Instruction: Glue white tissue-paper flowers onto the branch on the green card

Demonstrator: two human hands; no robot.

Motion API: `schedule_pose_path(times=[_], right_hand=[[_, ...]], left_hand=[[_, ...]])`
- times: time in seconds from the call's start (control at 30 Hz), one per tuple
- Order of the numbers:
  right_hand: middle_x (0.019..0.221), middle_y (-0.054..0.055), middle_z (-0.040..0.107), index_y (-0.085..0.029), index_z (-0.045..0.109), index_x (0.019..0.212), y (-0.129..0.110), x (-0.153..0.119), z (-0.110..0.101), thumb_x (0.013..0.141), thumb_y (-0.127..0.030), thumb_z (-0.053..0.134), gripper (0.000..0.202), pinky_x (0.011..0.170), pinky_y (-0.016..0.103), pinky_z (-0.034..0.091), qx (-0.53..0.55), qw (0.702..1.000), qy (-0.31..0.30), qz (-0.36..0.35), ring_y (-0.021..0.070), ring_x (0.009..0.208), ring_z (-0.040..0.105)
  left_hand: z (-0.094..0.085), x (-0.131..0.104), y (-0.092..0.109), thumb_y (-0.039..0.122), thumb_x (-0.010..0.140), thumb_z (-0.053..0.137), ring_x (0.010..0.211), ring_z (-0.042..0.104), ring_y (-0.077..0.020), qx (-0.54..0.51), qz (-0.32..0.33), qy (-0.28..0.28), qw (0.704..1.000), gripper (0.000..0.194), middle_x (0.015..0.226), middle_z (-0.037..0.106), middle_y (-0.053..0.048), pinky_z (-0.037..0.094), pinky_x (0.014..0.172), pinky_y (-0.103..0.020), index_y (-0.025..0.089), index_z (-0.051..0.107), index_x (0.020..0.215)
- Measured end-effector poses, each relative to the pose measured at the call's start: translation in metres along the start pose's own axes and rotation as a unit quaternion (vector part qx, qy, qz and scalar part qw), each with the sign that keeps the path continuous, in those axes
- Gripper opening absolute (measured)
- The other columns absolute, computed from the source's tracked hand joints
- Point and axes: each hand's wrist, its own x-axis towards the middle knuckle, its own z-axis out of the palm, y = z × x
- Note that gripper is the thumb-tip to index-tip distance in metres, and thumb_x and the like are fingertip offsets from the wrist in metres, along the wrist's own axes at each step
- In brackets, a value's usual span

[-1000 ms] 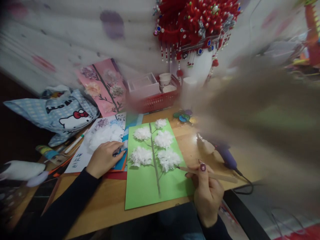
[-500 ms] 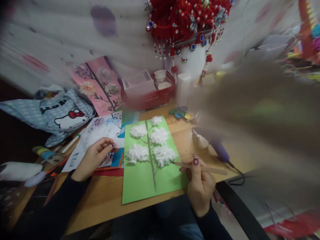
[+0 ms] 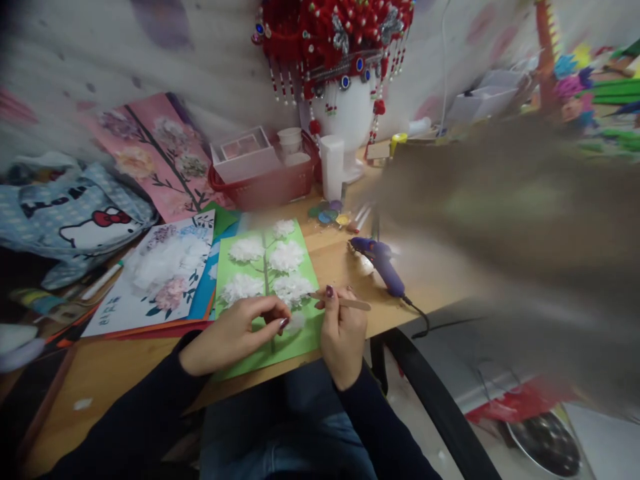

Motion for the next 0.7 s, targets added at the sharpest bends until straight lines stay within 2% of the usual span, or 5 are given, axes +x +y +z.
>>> schedule_pose_path(times=[0.1,0.27,0.43,0.53,0.7], right_hand=[[0.069,0.003,0.064,-0.018,0.064,0.079,0.000,-0.001,0.000,0.100,-0.039,0.036,0.041,0.069,0.030,0.044,0.029,1.000,0.002,0.008,0.0167,0.069,0.060],[0.060,0.000,0.054,-0.019,0.058,0.070,0.001,-0.007,-0.001,0.100,-0.043,0.033,0.046,0.062,0.029,0.042,0.085,0.991,0.090,0.051,0.0148,0.059,0.054],[0.056,-0.001,0.050,-0.021,0.054,0.067,0.006,-0.011,-0.001,0.099,-0.042,0.035,0.043,0.058,0.030,0.041,0.087,0.993,0.071,0.027,0.0149,0.056,0.051],[0.055,-0.002,0.049,-0.022,0.053,0.067,0.009,-0.013,0.000,0.100,-0.040,0.034,0.042,0.058,0.030,0.041,0.093,0.992,0.088,0.016,0.0157,0.057,0.052],[0.058,-0.001,0.051,-0.022,0.056,0.070,0.007,-0.010,-0.001,0.100,-0.037,0.034,0.040,0.065,0.032,0.042,0.055,0.996,0.072,-0.025,0.0163,0.060,0.054]], left_hand=[[0.014,0.019,-0.001,0.019,0.081,0.051,0.059,0.054,-0.0122,0.020,-0.022,0.038,0.999,0.013,0.066,0.062,0.002,0.040,0.058,-0.023,0.018,0.063,0.084],[0.024,0.038,-0.005,0.016,0.077,0.052,0.054,0.053,-0.0123,0.088,-0.048,0.091,0.991,0.013,0.057,0.057,0.004,0.036,0.056,-0.024,0.017,0.064,0.081],[0.023,0.040,-0.004,0.018,0.076,0.053,0.054,0.053,-0.0128,0.111,-0.066,0.111,0.985,0.013,0.057,0.058,0.004,0.036,0.057,-0.025,0.017,0.065,0.079],[0.023,0.041,-0.004,0.018,0.074,0.053,0.053,0.053,-0.0126,0.115,-0.078,0.121,0.983,0.012,0.056,0.059,0.003,0.036,0.057,-0.025,0.017,0.065,0.077],[0.022,0.043,-0.006,0.018,0.075,0.053,0.054,0.053,-0.0125,0.106,-0.074,0.114,0.985,0.011,0.057,0.059,0.003,0.036,0.056,-0.024,0.016,0.064,0.077]])
